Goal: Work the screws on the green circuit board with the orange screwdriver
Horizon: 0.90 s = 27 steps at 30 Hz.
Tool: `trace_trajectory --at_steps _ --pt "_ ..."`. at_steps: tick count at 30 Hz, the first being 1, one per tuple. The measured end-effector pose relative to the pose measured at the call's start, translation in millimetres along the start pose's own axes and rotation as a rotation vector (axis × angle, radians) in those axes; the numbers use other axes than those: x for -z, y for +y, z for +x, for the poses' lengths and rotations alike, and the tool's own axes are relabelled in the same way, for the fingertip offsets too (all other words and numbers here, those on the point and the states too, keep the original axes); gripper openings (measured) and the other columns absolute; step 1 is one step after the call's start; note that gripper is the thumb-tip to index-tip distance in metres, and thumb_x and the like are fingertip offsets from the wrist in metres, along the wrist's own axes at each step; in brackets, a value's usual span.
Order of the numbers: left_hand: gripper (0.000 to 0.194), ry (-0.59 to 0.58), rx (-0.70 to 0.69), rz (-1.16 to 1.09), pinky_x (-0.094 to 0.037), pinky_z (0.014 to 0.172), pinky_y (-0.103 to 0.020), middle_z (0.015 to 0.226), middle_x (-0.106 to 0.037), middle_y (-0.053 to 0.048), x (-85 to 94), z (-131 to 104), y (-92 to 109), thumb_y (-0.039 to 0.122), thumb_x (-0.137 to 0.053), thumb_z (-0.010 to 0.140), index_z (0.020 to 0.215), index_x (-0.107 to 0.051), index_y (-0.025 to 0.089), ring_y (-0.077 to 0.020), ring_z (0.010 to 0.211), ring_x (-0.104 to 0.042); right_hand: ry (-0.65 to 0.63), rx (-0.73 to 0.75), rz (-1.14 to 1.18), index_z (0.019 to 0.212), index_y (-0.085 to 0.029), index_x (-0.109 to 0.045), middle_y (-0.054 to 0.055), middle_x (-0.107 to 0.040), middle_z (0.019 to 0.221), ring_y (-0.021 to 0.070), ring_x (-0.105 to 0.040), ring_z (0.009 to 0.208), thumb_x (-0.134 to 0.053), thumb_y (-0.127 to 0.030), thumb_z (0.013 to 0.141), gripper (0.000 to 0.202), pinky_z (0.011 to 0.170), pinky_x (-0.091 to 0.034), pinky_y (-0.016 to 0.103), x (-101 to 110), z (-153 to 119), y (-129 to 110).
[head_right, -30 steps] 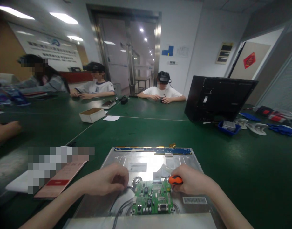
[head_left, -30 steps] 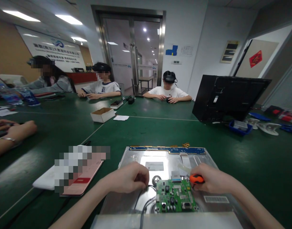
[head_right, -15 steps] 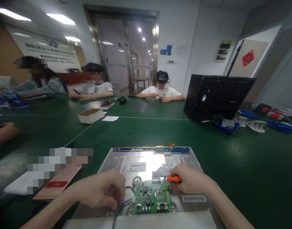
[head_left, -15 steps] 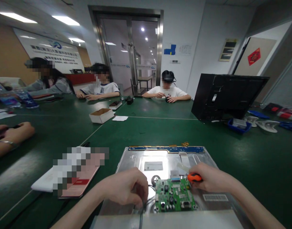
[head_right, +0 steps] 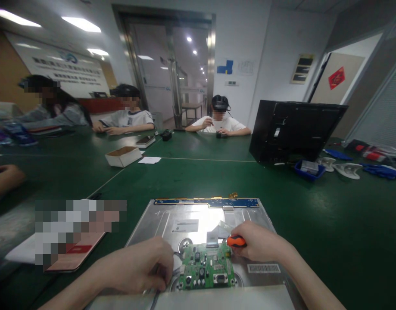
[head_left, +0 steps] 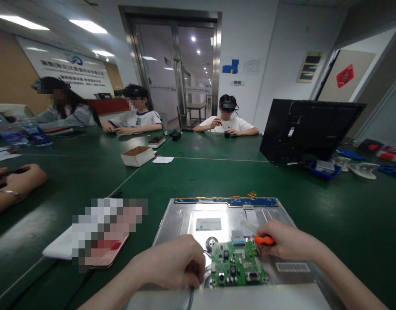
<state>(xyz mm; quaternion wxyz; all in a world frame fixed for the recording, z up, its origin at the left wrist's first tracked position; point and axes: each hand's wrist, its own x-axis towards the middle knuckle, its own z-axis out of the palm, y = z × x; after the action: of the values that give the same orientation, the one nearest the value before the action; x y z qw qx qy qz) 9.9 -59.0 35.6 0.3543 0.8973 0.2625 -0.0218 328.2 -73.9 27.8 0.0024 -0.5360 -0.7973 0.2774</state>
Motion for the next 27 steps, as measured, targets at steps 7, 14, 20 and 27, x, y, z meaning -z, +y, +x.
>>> trace_trajectory --at_steps 7,14,20,27 --pt "0.007 0.278 0.029 -0.066 -0.044 0.065 -0.024 0.078 -0.067 0.0 1.7 6.6 -7.1 0.013 -0.067 0.082 0.083 -0.072 0.018 -0.0146 0.071 -0.059 -0.027 0.047 0.06 0.073 -0.017 -0.062 -0.001 -0.053 0.068 0.0142 -0.045 0.063 -0.064 -0.017 0.081 0.008 0.059 -0.03 0.026 2.0 1.2 2.0" --pt "0.011 0.628 0.158 0.098 -0.043 0.073 -0.028 0.081 -0.07 -0.004 -1.4 25.2 -30.2 0.011 -0.061 0.085 0.078 -0.068 0.016 -0.0184 0.076 -0.061 0.1 0.114 0.137 0.074 -0.018 -0.059 -0.002 -0.053 0.07 0.0148 -0.048 0.067 -0.062 -0.016 0.081 0.008 0.065 -0.033 0.027 -1.0 10.8 -1.9" --pt "0.014 0.631 0.114 0.141 -0.043 0.077 -0.03 0.083 -0.072 -0.004 -9.1 32.2 -40.3 0.011 -0.06 0.087 0.08 -0.071 0.017 -0.0199 0.08 -0.063 0.202 0.204 0.033 0.079 -0.018 -0.062 0.0 -0.062 0.077 0.0152 -0.052 0.07 -0.065 -0.011 0.081 0.008 0.066 -0.034 0.025 -0.4 33.2 -31.5" --pt "0.019 0.622 0.126 0.117 -0.046 0.082 -0.034 0.096 -0.073 -0.006 -13.0 32.9 -43.2 0.011 -0.06 0.086 0.101 -0.068 0.018 -0.0229 0.09 -0.064 0.24 0.286 -0.148 0.093 -0.017 -0.068 0.008 -0.072 0.093 0.0209 -0.061 0.082 -0.069 -0.017 0.085 0.007 0.066 -0.033 0.027 -12.0 79.5 -60.6"
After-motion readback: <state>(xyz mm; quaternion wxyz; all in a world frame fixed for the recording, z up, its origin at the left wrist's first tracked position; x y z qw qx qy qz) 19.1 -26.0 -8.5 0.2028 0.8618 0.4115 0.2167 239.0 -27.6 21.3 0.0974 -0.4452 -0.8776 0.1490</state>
